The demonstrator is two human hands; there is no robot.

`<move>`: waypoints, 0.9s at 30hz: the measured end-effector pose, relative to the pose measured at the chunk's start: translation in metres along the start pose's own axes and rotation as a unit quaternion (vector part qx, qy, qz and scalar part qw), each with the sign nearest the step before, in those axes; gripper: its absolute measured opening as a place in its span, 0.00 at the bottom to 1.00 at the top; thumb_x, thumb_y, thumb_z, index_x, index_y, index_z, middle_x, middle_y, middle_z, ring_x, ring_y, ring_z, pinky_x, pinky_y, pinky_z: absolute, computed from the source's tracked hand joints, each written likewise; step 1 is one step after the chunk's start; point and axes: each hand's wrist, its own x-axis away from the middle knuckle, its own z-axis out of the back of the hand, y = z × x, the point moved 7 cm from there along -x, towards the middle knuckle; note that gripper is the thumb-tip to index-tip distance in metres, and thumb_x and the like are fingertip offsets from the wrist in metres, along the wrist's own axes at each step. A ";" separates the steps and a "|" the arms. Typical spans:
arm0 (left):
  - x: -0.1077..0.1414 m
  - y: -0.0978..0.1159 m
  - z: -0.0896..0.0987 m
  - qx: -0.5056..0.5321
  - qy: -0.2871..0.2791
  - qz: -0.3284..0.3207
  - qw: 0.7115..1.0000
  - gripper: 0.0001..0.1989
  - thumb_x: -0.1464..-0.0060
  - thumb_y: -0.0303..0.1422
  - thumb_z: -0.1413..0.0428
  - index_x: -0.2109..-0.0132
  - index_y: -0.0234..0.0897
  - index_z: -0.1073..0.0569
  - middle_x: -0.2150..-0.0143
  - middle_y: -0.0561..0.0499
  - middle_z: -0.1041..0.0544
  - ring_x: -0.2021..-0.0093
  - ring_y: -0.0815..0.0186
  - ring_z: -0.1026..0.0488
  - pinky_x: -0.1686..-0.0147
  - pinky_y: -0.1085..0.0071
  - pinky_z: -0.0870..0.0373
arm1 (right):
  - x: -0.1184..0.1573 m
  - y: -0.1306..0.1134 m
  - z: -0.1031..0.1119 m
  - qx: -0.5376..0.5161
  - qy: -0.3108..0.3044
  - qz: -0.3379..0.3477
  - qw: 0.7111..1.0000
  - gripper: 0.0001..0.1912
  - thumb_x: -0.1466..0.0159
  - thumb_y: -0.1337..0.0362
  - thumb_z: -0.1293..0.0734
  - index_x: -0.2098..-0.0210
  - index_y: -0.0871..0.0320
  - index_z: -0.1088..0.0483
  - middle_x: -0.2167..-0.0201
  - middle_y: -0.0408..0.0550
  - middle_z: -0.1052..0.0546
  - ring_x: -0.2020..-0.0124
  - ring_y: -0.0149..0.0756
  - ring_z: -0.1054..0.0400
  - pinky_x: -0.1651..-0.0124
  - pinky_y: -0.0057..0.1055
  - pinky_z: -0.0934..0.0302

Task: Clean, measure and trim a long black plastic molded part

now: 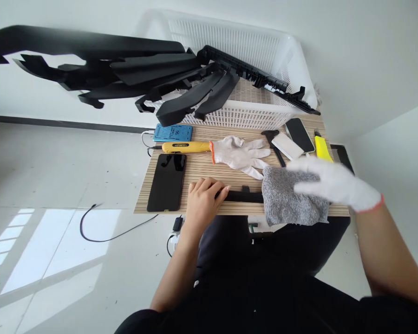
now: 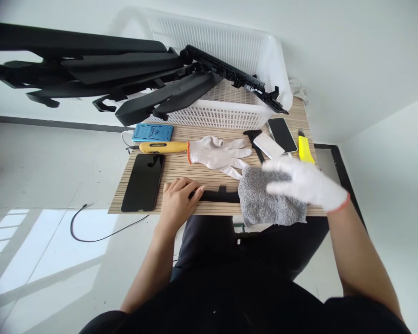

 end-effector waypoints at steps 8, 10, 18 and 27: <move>-0.003 0.003 -0.001 -0.056 0.006 -0.021 0.998 0.20 0.30 0.41 0.51 0.70 0.39 0.28 0.68 0.50 0.24 0.66 0.60 0.33 0.63 0.63 0.45 | 0.018 -0.092 -0.078 0.026 0.069 0.058 0.996 0.16 0.29 0.53 0.36 0.46 0.42 0.22 0.50 0.42 0.20 0.55 0.41 0.29 0.55 0.41 0.38; -0.003 0.002 0.001 -0.064 0.008 -0.026 0.998 0.20 0.29 0.40 0.51 0.70 0.39 0.28 0.69 0.49 0.25 0.66 0.60 0.33 0.63 0.63 0.45 | 0.000 -0.117 -0.090 0.032 0.101 0.036 0.994 0.17 0.29 0.49 0.36 0.46 0.40 0.23 0.53 0.42 0.20 0.57 0.42 0.31 0.57 0.41 0.40; -0.002 -0.003 0.006 -0.054 0.040 -0.016 0.998 0.20 0.29 0.36 0.51 0.72 0.38 0.30 0.72 0.50 0.26 0.68 0.61 0.34 0.65 0.64 0.46 | 0.036 -0.093 -0.075 0.020 0.166 -0.050 0.985 0.15 0.31 0.51 0.33 0.47 0.41 0.21 0.45 0.44 0.24 0.44 0.43 0.33 0.41 0.43 0.41; -0.004 0.000 0.003 -0.077 0.038 -0.046 0.995 0.20 0.28 0.35 0.54 0.70 0.38 0.29 0.71 0.49 0.26 0.68 0.60 0.33 0.65 0.63 0.47 | 0.157 0.065 -0.052 0.032 0.211 -0.203 0.956 0.23 0.33 0.53 0.34 0.39 0.46 0.29 0.33 0.47 0.34 0.36 0.50 0.35 0.35 0.51 0.38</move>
